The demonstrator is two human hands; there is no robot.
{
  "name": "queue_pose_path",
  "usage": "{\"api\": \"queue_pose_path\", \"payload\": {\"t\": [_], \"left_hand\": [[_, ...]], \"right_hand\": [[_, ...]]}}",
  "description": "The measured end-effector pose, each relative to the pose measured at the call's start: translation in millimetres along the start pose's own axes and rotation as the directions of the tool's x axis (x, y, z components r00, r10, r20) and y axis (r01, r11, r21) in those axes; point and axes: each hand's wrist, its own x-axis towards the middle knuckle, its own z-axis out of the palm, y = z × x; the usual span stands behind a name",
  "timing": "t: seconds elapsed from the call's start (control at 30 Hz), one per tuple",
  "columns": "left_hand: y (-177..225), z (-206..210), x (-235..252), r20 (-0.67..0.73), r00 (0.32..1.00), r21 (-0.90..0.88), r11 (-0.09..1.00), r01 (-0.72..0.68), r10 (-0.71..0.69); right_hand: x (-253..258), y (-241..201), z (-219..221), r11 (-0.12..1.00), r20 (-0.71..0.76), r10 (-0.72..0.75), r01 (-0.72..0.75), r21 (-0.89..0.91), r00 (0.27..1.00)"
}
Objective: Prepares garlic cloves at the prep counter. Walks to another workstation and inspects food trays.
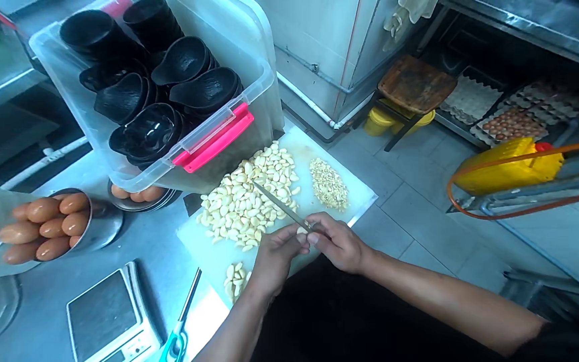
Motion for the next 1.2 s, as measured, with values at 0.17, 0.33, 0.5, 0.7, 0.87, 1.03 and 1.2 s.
{"api": "queue_pose_path", "payload": {"t": [0.17,0.33,0.5,0.7,0.87,1.03,1.2], "left_hand": [[20.2,-25.7,0.2,-0.247,0.945,0.534,0.844,-0.050,0.213],[48.7,-77.2,-1.8,-0.264,0.878,0.907,0.412,0.085,0.400],[50.3,-109.7,-36.9,-0.391,0.860,0.898,0.342,0.278,0.327],[7.6,-105.0,-63.3,-0.441,0.897,0.877,0.209,0.432,-0.002],[-3.4,-94.7,-57.9,-0.337,0.871,0.884,0.439,0.162,0.358],[11.1,-35.8,-28.7,-0.424,0.884,0.388,0.922,-0.018,0.195],[7.6,-1.3,-6.2,-0.355,0.932,0.058,0.996,-0.061,0.078]], "right_hand": [[2.4,4.0,1.9,0.987,-0.069,0.152,-0.148,0.054,0.986],[-0.8,12.6,5.2,0.949,-0.073,0.310,-0.304,0.081,0.948],[-1.2,11.6,5.7,0.948,-0.096,0.314,-0.307,0.081,0.945],[-0.8,16.7,8.7,0.960,-0.085,0.280,-0.277,0.045,0.956],[0.2,18.2,9.6,0.986,-0.018,0.159,-0.160,-0.043,0.987],[9.3,5.0,9.6,0.988,0.077,-0.128,0.134,-0.076,0.989],[11.0,-6.9,5.6,0.983,0.066,-0.159,0.164,-0.082,0.985]]}}
